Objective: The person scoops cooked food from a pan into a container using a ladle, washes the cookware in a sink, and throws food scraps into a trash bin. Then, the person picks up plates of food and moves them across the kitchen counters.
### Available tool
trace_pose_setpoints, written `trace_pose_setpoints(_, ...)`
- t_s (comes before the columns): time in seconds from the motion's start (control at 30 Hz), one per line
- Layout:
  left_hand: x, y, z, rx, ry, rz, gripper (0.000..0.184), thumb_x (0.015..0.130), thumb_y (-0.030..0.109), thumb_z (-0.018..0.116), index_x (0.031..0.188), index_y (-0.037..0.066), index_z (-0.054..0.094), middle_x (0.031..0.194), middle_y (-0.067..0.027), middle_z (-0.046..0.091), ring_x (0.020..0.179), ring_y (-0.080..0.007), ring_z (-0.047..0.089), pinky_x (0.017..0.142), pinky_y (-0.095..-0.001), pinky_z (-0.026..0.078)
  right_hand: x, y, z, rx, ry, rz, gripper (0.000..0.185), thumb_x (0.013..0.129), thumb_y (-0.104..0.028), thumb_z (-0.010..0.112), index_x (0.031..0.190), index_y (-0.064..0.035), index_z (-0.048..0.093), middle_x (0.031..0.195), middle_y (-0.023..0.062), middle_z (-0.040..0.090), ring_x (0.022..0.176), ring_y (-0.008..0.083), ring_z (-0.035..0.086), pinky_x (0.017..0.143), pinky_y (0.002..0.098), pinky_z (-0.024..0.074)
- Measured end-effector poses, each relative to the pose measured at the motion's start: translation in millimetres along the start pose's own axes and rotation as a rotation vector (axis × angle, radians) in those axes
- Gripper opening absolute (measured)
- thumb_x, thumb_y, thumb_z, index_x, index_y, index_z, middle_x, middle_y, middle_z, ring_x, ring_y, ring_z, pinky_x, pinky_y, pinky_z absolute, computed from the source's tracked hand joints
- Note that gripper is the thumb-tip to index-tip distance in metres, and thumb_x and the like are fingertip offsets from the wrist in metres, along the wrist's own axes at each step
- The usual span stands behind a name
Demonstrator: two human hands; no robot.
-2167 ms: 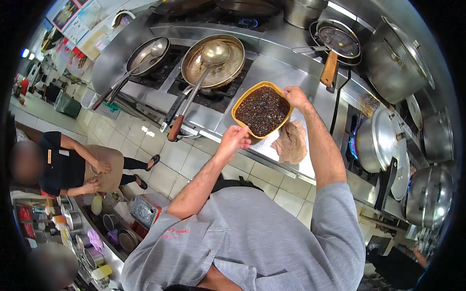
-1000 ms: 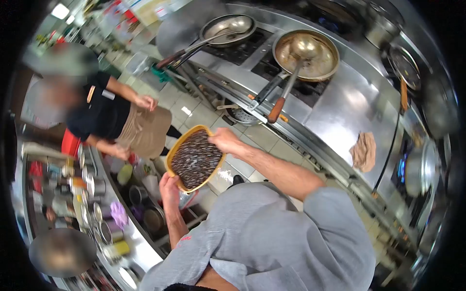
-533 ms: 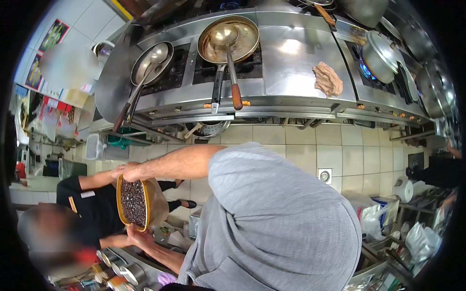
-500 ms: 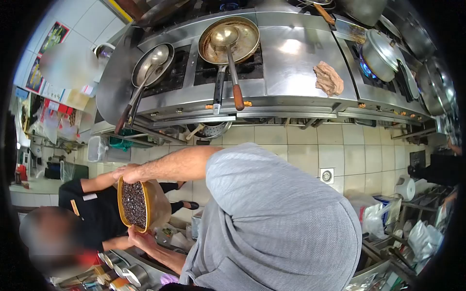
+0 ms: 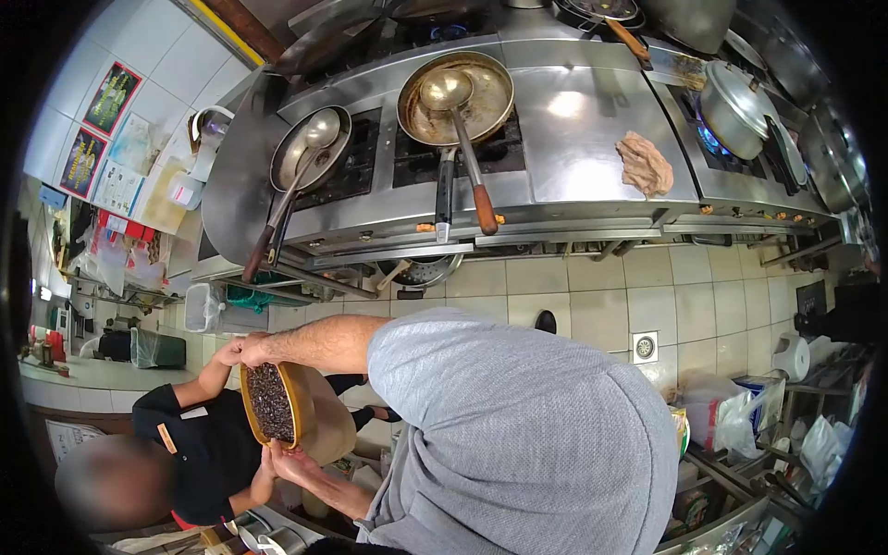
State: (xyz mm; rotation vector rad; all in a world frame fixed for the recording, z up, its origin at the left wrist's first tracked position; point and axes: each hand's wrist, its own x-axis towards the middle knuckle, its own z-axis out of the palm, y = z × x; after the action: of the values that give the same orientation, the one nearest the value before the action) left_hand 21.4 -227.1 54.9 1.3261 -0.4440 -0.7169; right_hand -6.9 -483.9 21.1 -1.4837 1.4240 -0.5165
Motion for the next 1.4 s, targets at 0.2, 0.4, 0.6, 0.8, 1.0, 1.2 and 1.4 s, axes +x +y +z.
trace_pose_setpoints(0.2,-0.3,8.0,24.7,0.036,0.149,0.204,0.011,0.086,0.011,0.054,0.095,0.006,0.052,0.078,-0.0011,0.053,0.06,-0.0102,0.049,0.046,-0.0226,0.036,-82.4,-4.3,-93.8,0.312,-0.107,-0.246,0.011,0.06,-0.008,0.064,0.054,-0.0021,0.056,0.059,0.0083,0.057,0.057,0.0183,0.058,0.048,0.0346,0.044)
trace_pose_setpoints(0.4,48.8,37.7,13.9,0.186,0.28,0.296,0.023,0.079,0.005,0.056,0.101,0.007,0.05,0.083,-0.0024,0.053,0.065,-0.0115,0.05,0.048,-0.0226,0.039,-73.9,-50.5,-117.8,0.316,-0.384,-0.305,0.02,0.065,-0.022,0.066,0.07,-0.0043,0.06,0.071,0.009,0.06,0.05,0.0209,0.056,0.043,0.0346,0.0456)
trace_pose_setpoints(0.6,99.7,52.5,9.4,0.056,0.262,0.89,0.032,0.081,0.014,0.054,0.111,0.002,0.051,0.091,-0.005,0.054,0.077,-0.0171,0.051,0.068,-0.0262,0.043,-132.5,-109.9,-281.9,-0.559,0.22,-0.978,0.058,0.067,-0.021,0.061,0.12,-0.0105,0.042,0.113,0.0211,0.041,0.106,0.0367,0.043,0.088,0.0533,0.0337)
trace_pose_setpoints(0.8,51.2,17.3,91.7,0.359,0.588,0.984,0.02,0.084,0.014,0.054,0.082,-0.006,0.051,0.078,-0.0097,0.055,0.067,-0.0194,0.047,0.065,-0.0335,0.042,-219.8,29.4,-449.3,-0.605,0.785,-0.948,0.048,0.072,-0.024,0.064,0.116,-0.0111,0.05,0.115,0.0139,0.047,0.108,0.0314,0.043,0.086,0.0442,0.0361)
trace_pose_setpoints(1.0,-102.2,-113.5,315.8,0.502,-0.943,0.091,0.048,0.084,0.037,0.056,0.116,0.001,0.051,0.112,-0.0095,0.054,0.105,-0.0187,0.05,0.089,-0.0299,0.039,-264.0,284.7,-416.5,0.929,0.619,0.191,0.053,0.075,-0.025,0.069,0.119,-0.0078,0.044,0.114,0.0164,0.047,0.106,0.0294,0.047,0.08,0.0424,0.0429)
trace_pose_setpoints(1.2,-162.1,-168.2,435.0,0.132,-1.528,-0.885,0.044,0.084,0.04,0.056,0.111,0.006,0.052,0.092,-0.0068,0.06,0.069,-0.0154,0.058,0.062,-0.0299,0.048,-269.9,311.1,-423.4,1.619,0.027,-0.023,0.024,0.083,-0.024,0.059,0.102,-0.0109,0.052,0.081,0.0082,0.055,0.062,0.0163,0.051,0.056,0.0307,0.0441)
trace_pose_setpoints(1.4,-219.9,-170.9,451.2,0.036,-1.357,-0.83,0.012,0.073,0.008,0.061,0.067,0.007,0.051,0.052,-0.0005,0.046,0.04,-0.011,0.044,0.036,-0.0268,0.038,-323.4,271.9,-457.7,1.045,0.311,0.081,0.039,0.075,-0.003,0.057,0.113,-0.0053,0.048,0.058,0.0016,0.048,0.042,0.0114,0.043,0.038,0.0255,0.0354)
